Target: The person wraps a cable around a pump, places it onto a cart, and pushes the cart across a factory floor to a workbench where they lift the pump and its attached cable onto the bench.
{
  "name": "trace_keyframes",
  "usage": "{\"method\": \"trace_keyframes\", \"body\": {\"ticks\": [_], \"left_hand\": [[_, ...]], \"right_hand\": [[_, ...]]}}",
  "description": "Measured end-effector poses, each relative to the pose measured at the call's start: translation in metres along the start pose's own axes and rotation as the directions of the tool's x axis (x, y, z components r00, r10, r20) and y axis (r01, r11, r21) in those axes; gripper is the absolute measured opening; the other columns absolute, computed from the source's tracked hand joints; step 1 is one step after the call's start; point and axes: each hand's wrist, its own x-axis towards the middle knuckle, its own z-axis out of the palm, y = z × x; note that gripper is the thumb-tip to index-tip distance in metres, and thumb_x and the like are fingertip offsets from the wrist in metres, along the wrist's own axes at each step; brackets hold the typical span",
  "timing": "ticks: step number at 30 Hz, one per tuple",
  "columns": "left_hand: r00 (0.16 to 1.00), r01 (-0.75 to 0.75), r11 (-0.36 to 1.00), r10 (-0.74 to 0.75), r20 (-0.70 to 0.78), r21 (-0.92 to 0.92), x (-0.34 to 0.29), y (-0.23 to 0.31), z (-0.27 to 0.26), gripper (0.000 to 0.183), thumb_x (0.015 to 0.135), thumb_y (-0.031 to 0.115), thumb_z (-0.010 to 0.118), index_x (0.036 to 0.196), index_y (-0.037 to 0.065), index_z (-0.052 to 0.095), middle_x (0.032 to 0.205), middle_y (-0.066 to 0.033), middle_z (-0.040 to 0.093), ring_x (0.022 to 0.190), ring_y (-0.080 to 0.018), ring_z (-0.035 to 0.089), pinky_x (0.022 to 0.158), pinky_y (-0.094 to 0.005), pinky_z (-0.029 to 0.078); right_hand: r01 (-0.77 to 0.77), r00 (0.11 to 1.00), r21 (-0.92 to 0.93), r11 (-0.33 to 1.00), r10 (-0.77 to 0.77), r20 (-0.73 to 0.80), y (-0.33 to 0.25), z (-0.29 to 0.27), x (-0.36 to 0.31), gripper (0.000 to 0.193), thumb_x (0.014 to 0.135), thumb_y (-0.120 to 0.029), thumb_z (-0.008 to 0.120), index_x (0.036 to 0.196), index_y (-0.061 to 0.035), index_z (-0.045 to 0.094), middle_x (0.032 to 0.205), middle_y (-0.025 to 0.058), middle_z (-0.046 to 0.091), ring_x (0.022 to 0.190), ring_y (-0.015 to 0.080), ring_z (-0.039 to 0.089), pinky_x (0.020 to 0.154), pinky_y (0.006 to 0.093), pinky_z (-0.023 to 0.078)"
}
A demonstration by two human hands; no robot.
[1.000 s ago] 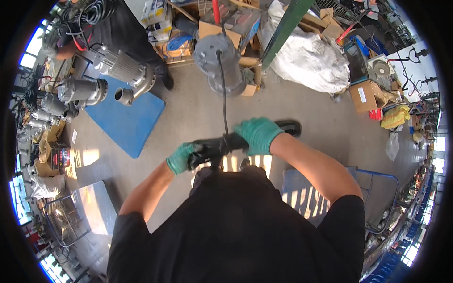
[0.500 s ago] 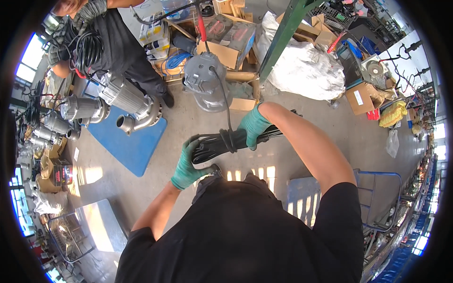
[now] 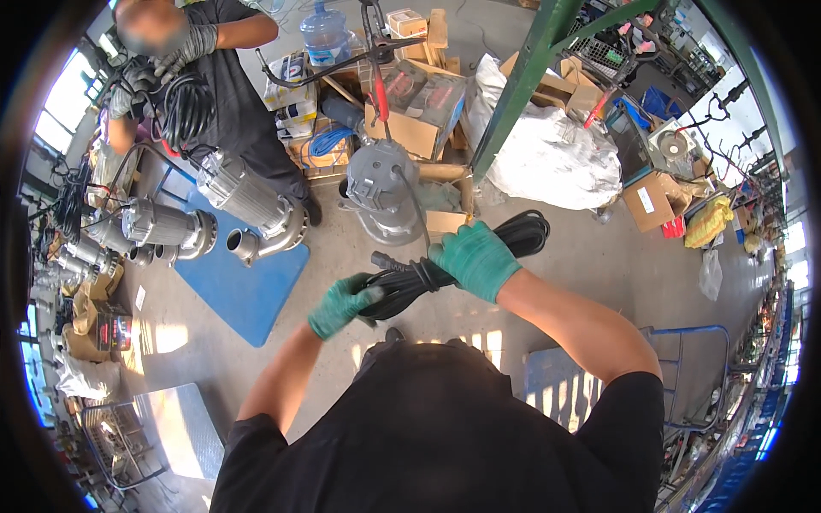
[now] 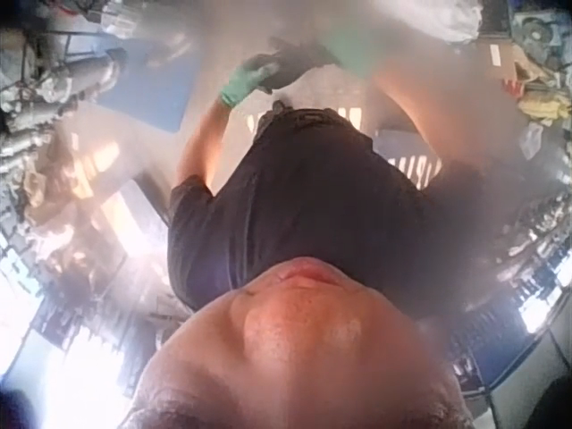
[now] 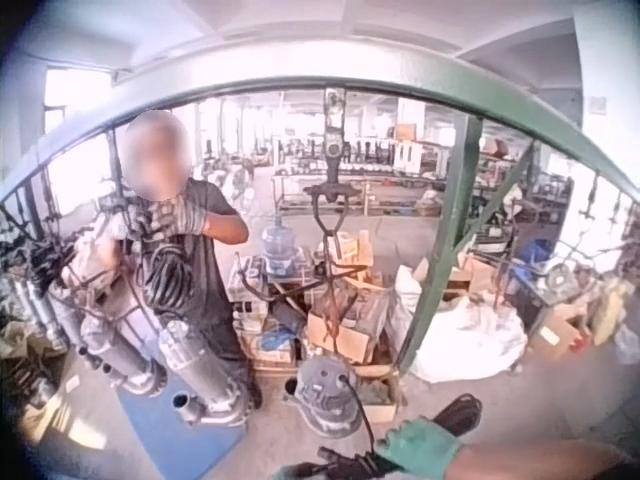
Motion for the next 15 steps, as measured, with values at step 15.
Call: {"method": "trace_keyframes", "body": {"ticks": [15], "left_hand": [[0.542, -0.731, 0.682, 0.609, -0.579, 0.032, 0.082, 0.191, -0.088, 0.055, 0.102, 0.033, 0.068, 0.146, 0.006, 0.051, 0.135, -0.0119, 0.064, 0.123, -0.0246, 0.065, 0.099, -0.0415, 0.055]], "right_hand": [[-0.082, 0.996, 0.073, 0.994, 0.084, -0.029, -0.028, -0.033, -0.032, 0.032, 0.077, -0.025, 0.081, 0.105, -0.0157, 0.067, 0.09, 0.0019, 0.065, 0.086, 0.023, 0.066, 0.075, 0.0398, 0.048]]}}
